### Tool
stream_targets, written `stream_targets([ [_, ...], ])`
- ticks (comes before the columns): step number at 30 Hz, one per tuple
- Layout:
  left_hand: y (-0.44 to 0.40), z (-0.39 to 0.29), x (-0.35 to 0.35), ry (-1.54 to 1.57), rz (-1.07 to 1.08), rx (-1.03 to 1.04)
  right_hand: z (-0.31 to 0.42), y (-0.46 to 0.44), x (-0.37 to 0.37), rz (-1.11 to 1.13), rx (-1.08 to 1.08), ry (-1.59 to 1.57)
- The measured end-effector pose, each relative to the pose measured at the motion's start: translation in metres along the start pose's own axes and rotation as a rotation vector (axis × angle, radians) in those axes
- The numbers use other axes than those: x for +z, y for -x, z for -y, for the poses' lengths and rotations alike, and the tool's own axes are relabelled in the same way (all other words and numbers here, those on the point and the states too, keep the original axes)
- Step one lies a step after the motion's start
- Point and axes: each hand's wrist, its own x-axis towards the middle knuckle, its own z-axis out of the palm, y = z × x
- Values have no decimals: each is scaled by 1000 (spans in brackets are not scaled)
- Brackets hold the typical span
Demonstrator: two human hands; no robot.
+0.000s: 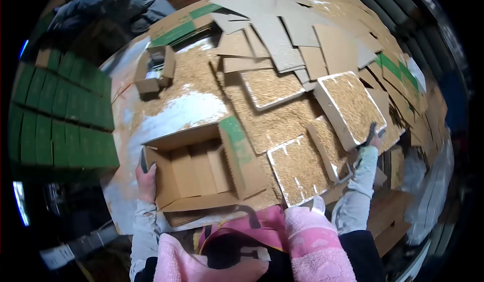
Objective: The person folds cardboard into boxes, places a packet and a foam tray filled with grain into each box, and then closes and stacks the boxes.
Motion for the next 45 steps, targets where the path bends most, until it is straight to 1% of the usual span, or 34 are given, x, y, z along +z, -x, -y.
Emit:
stream_targets([
  [1, 1, -3, 3, -65, -47, 1, 53, 59, 26, 151, 150, -122],
  [3, 3, 2, 5, 58, -49, 110, 59, 76, 12, 456, 367, -244],
  [5, 3, 14, 0, -20, -14, -19, 79, 128, 22, 565, 491, -345],
  [7, 4, -13, 10, 19, -55, 49, 110, 182, 64, 683, 484, -281],
  [9, -17, -6, 24, -100, -60, 212, 126, 235, 119, 937, 461, -232],
  [10, -39, -3, 40, 326, 62, 134, 139, 279, 152, 1016, 326, -210],
  [11, -50, 7, 60, 515, 133, 198, 124, 291, 174, 1152, 75, 68],
  [12, -61, 17, 79, 705, 218, 251, 105, 311, 198, 1116, 262, -54],
  [13, -59, 20, 79, 700, 236, 289, 77, 314, 211, 1330, 584, -343],
  [14, -57, 20, 78, 696, 254, 327, 86, 343, 219, 1308, 662, -328],
  [15, -52, 4, 61, 738, 260, 197, 96, 372, 226, 1281, 741, -313],
  [17, -42, -42, 21, 816, 279, -64, 73, 364, 219, 1079, 625, -77],
  [18, -38, -58, 8, 855, 293, -205, 77, 357, 207, 1130, 513, -38],
  [19, -46, -38, 14, 639, 296, 11, 96, 356, 197, 1116, 528, 20],
  [20, -55, -17, 21, 427, 252, 217, 96, 347, 186, 1113, 442, 76],
  [21, -65, 12, 34, 470, 306, 154, 95, 339, 173, 1108, 358, 137],
  [23, -48, -13, 33, 247, 256, 186, 80, 325, 157, 1100, -73, 295],
  [24, -45, -11, 40, 148, 211, 192, 52, 311, 148, 893, 120, 352],
  [25, -39, -19, 40, 178, 227, 193, 42, 320, 151, 841, -54, 482],
  [27, -23, -35, 38, -24, 251, 208, 52, 353, 162, 823, -257, 1050],
  [29, -16, -38, 36, -116, 310, 245, 53, 367, 168, 905, -670, 1135],
  [30, -17, -37, 35, -95, 250, 332, 73, 374, 183, 841, -1089, 1127],
  [31, -26, -35, 36, -79, 182, 419, 103, 378, 209, 778, -1352, 1010],
  [32, -46, -29, 37, -48, 158, 525, 116, 367, 236, 706, -1441, 908],
  [33, -74, -47, 30, 22, 191, 454, 125, 352, 270, 760, -1356, 803],
  [34, -119, -35, 44, -95, 120, 577, 123, 327, 305, 844, -1292, 789],
  [35, -164, -51, 45, -45, 33, 461, 119, 312, 346, 856, -1318, 886],
  [36, -224, -35, 65, -247, -192, 598, 104, 291, 384, 844, -1396, 983],
  [37, -270, -47, 65, -270, -60, 327, 87, 270, 420, 867, -1405, 1095],
  [39, -390, -11, 89, -495, -282, 399, 53, 240, 472, 890, -1400, 1379],
  [40, -441, 18, 93, -609, -266, 454, 46, 231, 485, 965, -1399, 1443],
  [41, -435, -10, 80, -788, -227, 309, 38, 220, 495, 1042, -1390, 1511],
  [42, -456, 6, 82, -899, -118, 340, 24, 204, 499, 1132, -1327, 1412],
  [45, -483, 32, 76, -1131, 85, 400, 40, 211, 495, 1017, -1534, 1210],
])
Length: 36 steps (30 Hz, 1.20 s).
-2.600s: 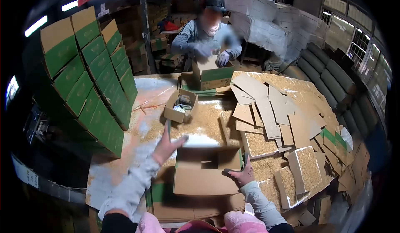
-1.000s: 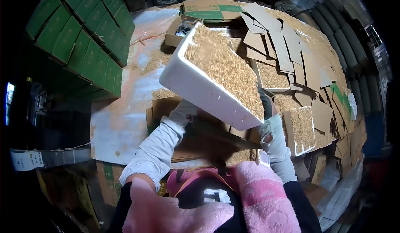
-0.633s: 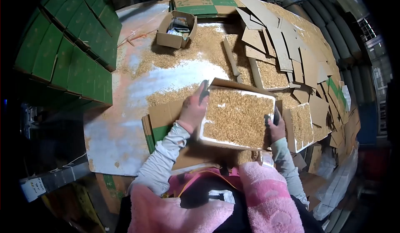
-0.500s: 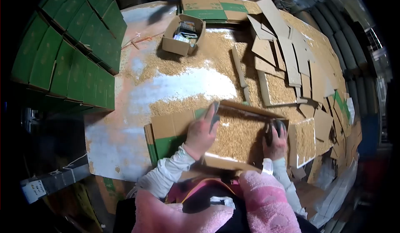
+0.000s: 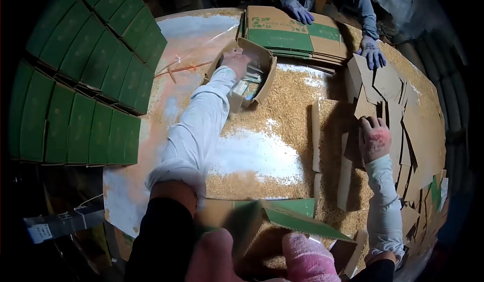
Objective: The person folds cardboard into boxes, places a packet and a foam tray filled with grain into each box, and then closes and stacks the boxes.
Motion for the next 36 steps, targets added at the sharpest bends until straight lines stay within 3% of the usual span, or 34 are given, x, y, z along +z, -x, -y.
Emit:
stream_targets([
  [1, -9, 9, 30, -118, -95, 7, 2, 3, -9, -113, -45, 6],
  [3, -9, 15, 27, 298, -20, -87, 10, 10, -32, -321, -115, 57],
  [5, 2, 8, 7, -52, -231, -29, 15, 13, -44, -349, -70, -72],
  [6, 10, 4, -9, 7, -207, -63, 15, 11, -43, -358, -17, -159],
  [8, 21, -10, -39, 148, -163, -103, 11, 16, -28, -39, 67, -101],
  [10, 26, -17, -45, 122, -192, -136, 11, 17, 8, 100, 139, 91],
  [12, 20, -7, -42, 178, -121, -166, 2, 9, 35, -74, 138, 240],
  [14, 20, 4, -46, 257, -74, -213, -10, -3, 53, 44, 125, 344],
  [16, 23, 15, -52, 337, -166, -191, -12, -8, 37, -108, 55, 293],
  [18, 35, 19, -73, 677, -213, -112, -20, -10, 16, -304, -7, 137],
  [20, 49, 11, -90, 1091, -348, -70, -19, -13, 5, -261, 192, -61],
  [22, 60, -6, -101, 1239, -388, -55, -14, -17, 20, -34, 327, 184],
  [23, 71, -15, -110, 1182, -393, -64, -13, -21, 29, 192, 364, 247],
  [24, 87, -36, -131, 1125, -398, -71, -13, -22, 27, 200, 268, 254],
  [26, 119, -70, -148, 1407, -531, 48, -24, -24, 54, 31, 161, 397],
  [28, 183, -92, -190, 1449, -229, 172, -18, -17, 9, -328, 81, 314],
  [30, 246, -126, -204, 1472, -334, 402, -7, -1, -60, -542, 106, 63],
  [32, 293, -151, -199, 1152, -25, 698, -9, 21, -108, -733, 171, -195],
  [34, 328, -181, -186, 735, -69, 781, -7, 49, -143, -712, 512, -772],
  [35, 334, -188, -191, 700, -114, 716, -5, 60, -150, -888, 449, -1004],
  [36, 330, -189, -185, 776, -273, 605, -5, 74, -152, -929, 432, -1072],
])
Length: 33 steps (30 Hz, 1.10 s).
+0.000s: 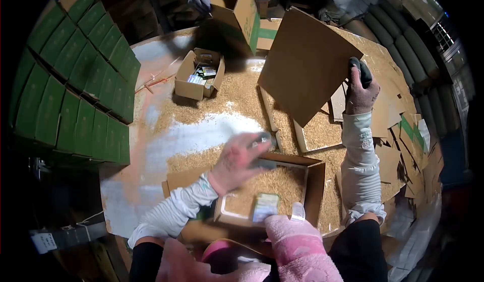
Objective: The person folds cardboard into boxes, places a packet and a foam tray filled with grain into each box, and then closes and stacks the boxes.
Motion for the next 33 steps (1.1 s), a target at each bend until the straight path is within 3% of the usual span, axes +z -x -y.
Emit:
stream_targets([
  [2, -27, 4, -14, 115, -383, -122, 12, 19, -31, 88, 169, 147],
  [4, -56, 7, -19, -180, -499, -247, 12, 45, -43, 87, 236, -182],
  [5, -66, 14, -7, -112, -454, -221, 2, 57, -47, 51, 114, -29],
  [6, -72, 25, 5, 573, -264, -278, 2, 68, -45, -22, 173, -210],
  [8, -77, 7, 9, 621, -359, -315, 27, 80, -42, -131, 394, -448],
  [9, -81, -5, 6, 636, -386, -318, 23, 76, -43, -5, 208, -267],
  [11, -82, -27, 2, 678, -412, -327, 29, 98, -49, 29, 293, -120],
  [12, -81, -46, -8, 335, -324, -281, 40, 104, -53, 69, 321, 19],
  [14, -82, -75, -1, 51, -272, -74, 58, 120, -50, 193, 83, -19],
  [17, -77, -124, 2, -40, -108, 12, 101, 116, -60, 266, 381, -366],
  [19, -82, -142, -19, 188, -92, 107, 128, 108, -75, 314, 491, -645],
  [20, -84, -151, -30, 231, -82, 140, 141, 102, -82, 376, 304, -467],
  [21, -84, -161, -41, 166, -46, 145, 157, 96, -85, 409, 321, -422],
  [23, -87, -154, -49, 455, 298, -73, 156, 102, -88, 493, 408, -367],
  [25, -82, -124, -26, 695, 424, -64, 132, 113, -90, 592, 517, -338],
  [26, -74, -111, -10, 703, 454, -103, 122, 118, -88, 584, 830, -529],
  [27, -66, -98, 7, 709, 484, -143, 105, 131, -87, 567, 761, -464],
  [28, -56, -91, 17, 556, 425, -148, 99, 145, -86, 550, 693, -401],
  [30, -40, -75, 28, 425, 345, -74, 101, 151, -94, 428, 835, -509],
  [32, -31, -54, 33, 302, 397, -339, 90, 153, -110, 419, 934, -651],
  [33, -26, -54, 31, 383, 285, -312, 92, 155, -112, 463, 826, -674],
])
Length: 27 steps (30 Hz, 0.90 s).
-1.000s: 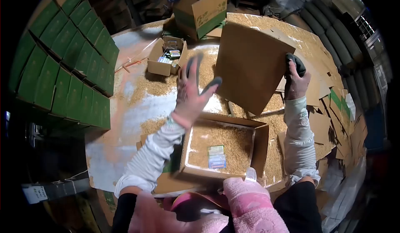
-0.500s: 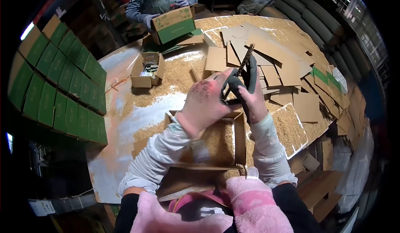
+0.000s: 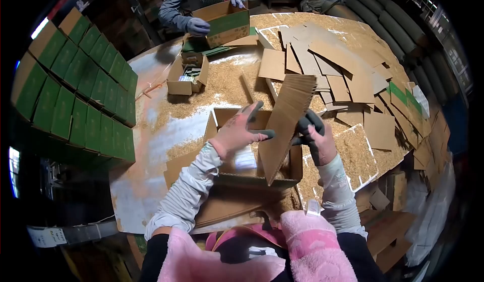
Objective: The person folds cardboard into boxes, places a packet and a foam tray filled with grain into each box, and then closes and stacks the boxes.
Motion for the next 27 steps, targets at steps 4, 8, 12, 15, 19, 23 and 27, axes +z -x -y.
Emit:
stream_targets([
  [4, 8, -18, 22, 139, 73, 267, -9, 1, 33, -169, -275, 489],
  [8, 17, -19, 16, 487, 32, 140, -8, 9, 19, -334, -241, 528],
  [12, 47, -27, -8, 202, -701, -95, -6, 7, -36, -995, -596, 776],
  [15, 76, -7, -84, 936, -1016, 9, 43, -10, -143, -664, -609, 152],
  [19, 109, -30, -87, -15, -646, 95, 33, -104, -225, -985, -142, 630],
  [23, 91, -72, -55, -702, 27, 519, -6, -77, -195, -728, -384, 407],
  [27, 73, -21, 11, -1145, 351, 455, -31, -11, -117, -494, -175, 365],
])
